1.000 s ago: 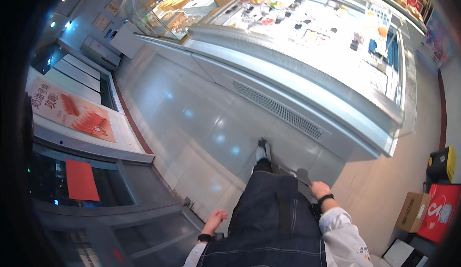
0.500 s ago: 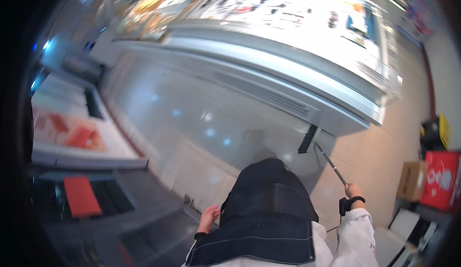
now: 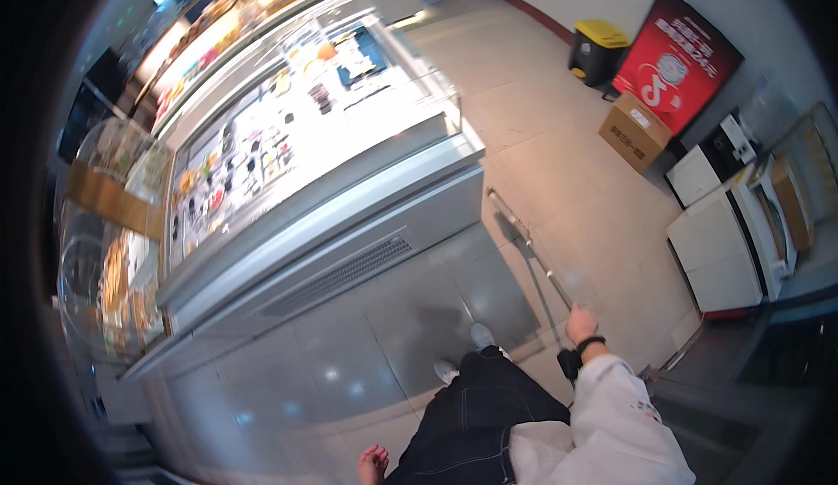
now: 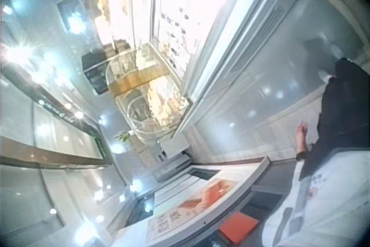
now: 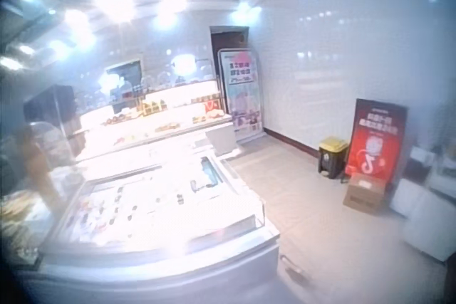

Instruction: The person sweeps the floor of a bakery using a broom. They move from a back storage area into the main sales area and sweep around display cases and refrigerators.

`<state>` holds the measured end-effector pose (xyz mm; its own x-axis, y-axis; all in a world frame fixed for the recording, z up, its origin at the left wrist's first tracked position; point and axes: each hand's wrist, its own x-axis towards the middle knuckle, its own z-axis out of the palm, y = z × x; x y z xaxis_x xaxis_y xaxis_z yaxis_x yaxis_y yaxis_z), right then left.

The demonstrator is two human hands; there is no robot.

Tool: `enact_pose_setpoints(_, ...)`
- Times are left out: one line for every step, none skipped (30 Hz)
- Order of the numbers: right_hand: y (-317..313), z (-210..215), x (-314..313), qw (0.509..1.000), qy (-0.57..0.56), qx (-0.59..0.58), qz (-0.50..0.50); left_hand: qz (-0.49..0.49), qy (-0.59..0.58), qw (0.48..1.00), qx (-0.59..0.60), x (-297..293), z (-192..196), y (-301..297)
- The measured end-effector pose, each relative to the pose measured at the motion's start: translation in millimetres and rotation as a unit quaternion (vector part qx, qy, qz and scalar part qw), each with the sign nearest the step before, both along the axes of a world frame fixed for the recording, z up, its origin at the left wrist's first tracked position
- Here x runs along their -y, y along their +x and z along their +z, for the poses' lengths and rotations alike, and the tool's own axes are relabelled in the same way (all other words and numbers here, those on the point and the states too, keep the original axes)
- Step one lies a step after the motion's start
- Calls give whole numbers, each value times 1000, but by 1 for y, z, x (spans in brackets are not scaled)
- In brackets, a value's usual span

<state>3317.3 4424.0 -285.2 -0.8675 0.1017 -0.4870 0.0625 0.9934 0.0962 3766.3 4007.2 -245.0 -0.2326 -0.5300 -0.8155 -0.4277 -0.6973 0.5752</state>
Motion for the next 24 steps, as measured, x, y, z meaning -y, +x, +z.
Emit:
enact_pose_setpoints(25, 6, -11, 998, -55, 19, -14, -11, 0, 1000, -7, 10, -3, -21)
enact_pose_setpoints(52, 12, -23, 993, -103, 38, -36, -20, 1, 1000, -11, 15, 0, -39)
enact_pose_setpoints(78, 18, -33, 990, -120, 44, -57, -36, -11, 999, -12, 16, 8, -54)
enact_pose_setpoints(100, 22, -46, 990, -122, 34, -59, -51, -24, 998, -14, 16, 14, -76)
enact_pose_setpoints(119, 26, -58, 990, -122, 41, -57, -67, -44, 996, -36, 16, 20, -102)
enact_pose_setpoints(137, 28, -70, 992, -115, 35, -45, -85, -35, 995, -27, 11, 26, -128)
enact_pose_setpoints(149, 25, -80, 993, -85, 68, -44, -106, -29, 993, -33, 4, 33, -152)
enact_pose_setpoints(158, 21, -88, 993, -49, 100, -42, -129, -25, 990, -50, -2, 40, -174)
enact_pose_setpoints(163, 15, -95, 994, -33, 102, -23, -158, -15, 987, -37, -7, 46, -197)
enact_pose_setpoints(163, 7, -99, 995, -5, 101, -5, -187, -8, 982, -37, -11, 46, -223)
enact_pose_setpoints(160, 0, -103, 994, 17, 105, 12, -219, -4, 975, -29, -14, 49, -245)
enact_pose_setpoints(152, -5, -107, 994, 9, 105, 5, -248, -18, 968, -40, -16, 53, -272)
enact_pose_setpoints(140, -10, -110, 994, -3, 110, -2, -276, -35, 960, -43, -18, 54, -297)
enact_pose_setpoints(128, -12, -113, 992, -7, 124, -8, -298, -48, 953, -38, -20, 58, -314)
enact_pose_setpoints(112, -14, -114, 993, -9, 117, 9, -306, -46, 948, -69, -23, 63, -330)
enact_pose_setpoints(93, -15, -116, 993, -3, 114, 21, -308, -46, 948, -71, -26, 68, -346)
enact_pose_setpoints(72, -14, -120, 993, 8, 115, 34, -310, -45, 947, -74, -29, 73, -361)
enact_pose_setpoints(49, -13, -123, 993, 3, 119, 24, -312, -45, 946, -76, -32, 80, -375)
enact_pose_setpoints(26, -13, -123, 991, 1, 133, 16, -310, -47, 946, -82, -33, 85, -387)
enact_pose_setpoints(8, -15, -121, 988, -1, 152, 11, -309, -56, 946, -73, -33, 89, -397)
enact_pose_setpoints(-10, -17, -116, 990, -3, 140, -5, -308, -64, 947, -67, -32, 93, -408)
enact_pose_setpoints(-34, -23, -108, 992, -5, 125, -21, -308, -74, 945, -79, -31, 95, -422)
enact_pose_setpoints(-61, -31, -101, 993, -4, 107, -41, -303, -80, 947, -75, -29, 97, -438)
enact_pose_setpoints(-89, -39, -91, 994, -13, 99, -48, -295, -83, 950, -68, -28, 96, -455)
